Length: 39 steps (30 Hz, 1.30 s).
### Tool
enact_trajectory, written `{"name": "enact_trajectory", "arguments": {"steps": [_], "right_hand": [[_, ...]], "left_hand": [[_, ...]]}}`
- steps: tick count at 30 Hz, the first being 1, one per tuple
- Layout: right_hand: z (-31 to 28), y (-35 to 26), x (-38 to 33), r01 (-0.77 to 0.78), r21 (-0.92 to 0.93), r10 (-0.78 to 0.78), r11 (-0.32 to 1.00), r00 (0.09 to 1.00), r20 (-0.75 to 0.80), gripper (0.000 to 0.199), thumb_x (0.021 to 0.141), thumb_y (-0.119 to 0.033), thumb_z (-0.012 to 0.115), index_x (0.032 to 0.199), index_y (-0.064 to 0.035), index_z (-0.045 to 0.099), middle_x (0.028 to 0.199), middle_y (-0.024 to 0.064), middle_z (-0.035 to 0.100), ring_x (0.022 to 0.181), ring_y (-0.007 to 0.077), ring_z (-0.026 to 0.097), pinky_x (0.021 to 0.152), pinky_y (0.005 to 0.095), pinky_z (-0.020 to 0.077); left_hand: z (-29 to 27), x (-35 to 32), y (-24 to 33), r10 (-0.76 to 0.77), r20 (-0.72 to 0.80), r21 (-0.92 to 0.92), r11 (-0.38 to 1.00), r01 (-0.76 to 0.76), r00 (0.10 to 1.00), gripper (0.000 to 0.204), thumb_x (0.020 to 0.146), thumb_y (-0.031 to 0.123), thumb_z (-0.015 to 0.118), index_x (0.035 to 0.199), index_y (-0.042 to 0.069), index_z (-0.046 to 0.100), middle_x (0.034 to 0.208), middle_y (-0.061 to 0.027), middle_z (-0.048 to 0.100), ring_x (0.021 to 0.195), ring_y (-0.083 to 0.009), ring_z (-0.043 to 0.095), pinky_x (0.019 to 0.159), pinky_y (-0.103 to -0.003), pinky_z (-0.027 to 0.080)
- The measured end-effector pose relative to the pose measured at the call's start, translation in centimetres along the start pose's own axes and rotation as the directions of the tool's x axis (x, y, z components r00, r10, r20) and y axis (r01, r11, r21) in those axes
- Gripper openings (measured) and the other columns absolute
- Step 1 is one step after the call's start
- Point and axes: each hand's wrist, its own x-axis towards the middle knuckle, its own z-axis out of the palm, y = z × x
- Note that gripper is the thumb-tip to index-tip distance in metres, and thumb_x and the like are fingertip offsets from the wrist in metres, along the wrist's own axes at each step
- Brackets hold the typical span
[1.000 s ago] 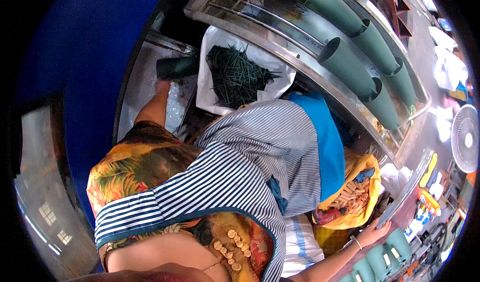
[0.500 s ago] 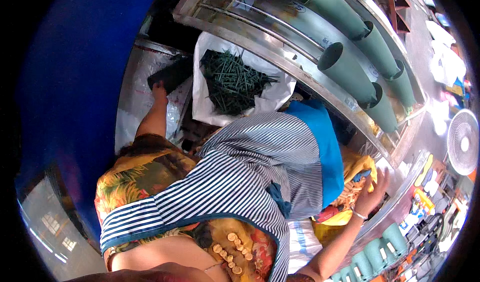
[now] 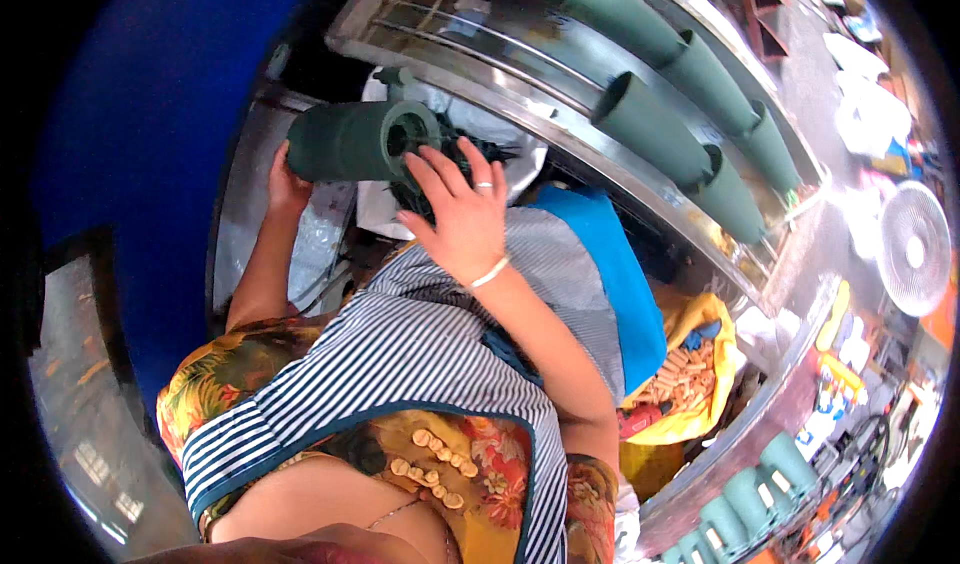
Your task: The person assembles green foam insulation cylinders by wiping the inside, drilling a hole with a power drill, and inserting a wooden handle.
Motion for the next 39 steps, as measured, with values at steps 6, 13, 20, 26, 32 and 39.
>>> {"name": "enact_trajectory", "arguments": {"steps": [6, 13, 20, 26, 32, 39], "right_hand": [[-0.3, 0.8, -2.3, -0.236, -0.125, 0.227, 0.964, 0.970, -0.085, 0.067, 0.072, -0.033, 0.076, 0.135, -0.0261, 0.054, 0.132, -0.0006, 0.055, 0.137, 0.0402, 0.030, 0.101, 0.0699, 0.0269], [-0.9, -0.5, -2.7, -0.240, -0.241, 0.281, 0.940, 0.947, 0.157, 0.061, 0.068, -0.040, 0.078, 0.123, -0.0196, 0.060, 0.123, 0.0046, 0.058, 0.124, 0.0427, 0.042, 0.101, 0.0610, 0.0314], [-2.0, -3.0, -4.1, 0.056, -0.419, -0.034, 0.906, 0.998, 0.061, 0.065, 0.072, -0.035, 0.075, 0.132, -0.0204, 0.054, 0.121, 0.0002, 0.059, 0.136, 0.0351, 0.035, 0.106, 0.0733, 0.0181], [-2.5, -0.8, -2.7, 0.001, -0.302, -0.077, 0.953, 0.967, -0.242, 0.055, 0.072, -0.026, 0.075, 0.120, -0.0045, 0.059, 0.099, 0.0081, 0.062, 0.111, 0.0282, 0.053, 0.105, 0.0626, 0.0313], [-5.2, 5.6, -1.8, -0.281, -0.006, 0.241, 0.960, 0.833, -0.498, 0.059, 0.082, -0.027, 0.072, 0.130, 0.0011, 0.050, 0.115, 0.0204, 0.059, 0.109, 0.0390, 0.051, 0.098, 0.0448, 0.0391], [-9.7, 11.5, -8.4, -0.412, -0.035, 0.311, 0.910, 0.737, -0.599, 0.040, 0.087, -0.018, 0.066, 0.123, -0.0023, 0.056, 0.119, 0.0163, 0.060, 0.113, 0.0346, 0.054, 0.099, 0.0411, 0.0409]], "left_hand": [[6.4, -2.6, -9.3, -0.321, 0.152, -0.040, 0.943, 0.331, 0.935, 0.041, 0.093, 0.041, 0.051, 0.121, 0.013, 0.061, 0.124, -0.0046, 0.063, 0.114, -0.0240, 0.059, 0.100, -0.040, 0.044], [3.7, 0.3, -16.0, -0.406, 0.384, 0.007, 0.899, 0.438, 0.829, 0.040, 0.091, 0.042, 0.052, 0.118, 0.013, 0.063, 0.117, -0.0052, 0.066, 0.109, -0.0245, 0.062, 0.093, -0.041, 0.049], [3.7, -1.0, -13.2, -0.462, 0.407, 0.036, 0.870, 0.491, 0.788, 0.040, 0.092, 0.040, 0.051, 0.117, 0.011, 0.063, 0.114, -0.0056, 0.068, 0.108, -0.0256, 0.062, 0.094, -0.045, 0.048], [5.3, -0.5, -7.9, -0.294, 0.678, 0.016, 0.922, 0.386, 0.674, 0.046, 0.097, 0.041, 0.052, 0.131, 0.010, 0.055, 0.127, -0.0093, 0.062, 0.116, -0.0268, 0.058, 0.100, -0.043, 0.044], [18.5, -5.5, -3.1, 0.123, 0.566, 0.345, 0.863, -0.370, 0.815, 0.048, 0.090, 0.015, 0.068, 0.136, 0.012, 0.053, 0.134, -0.0125, 0.054, 0.120, -0.0259, 0.054, 0.100, -0.039, 0.045], [28.6, 8.2, -2.5, 0.085, 0.447, 0.670, 0.628, -0.396, 0.891, 0.058, 0.084, 0.024, 0.076, 0.136, 0.012, 0.054, 0.132, -0.0159, 0.056, 0.118, -0.0302, 0.055, 0.097, -0.044, 0.046]]}}
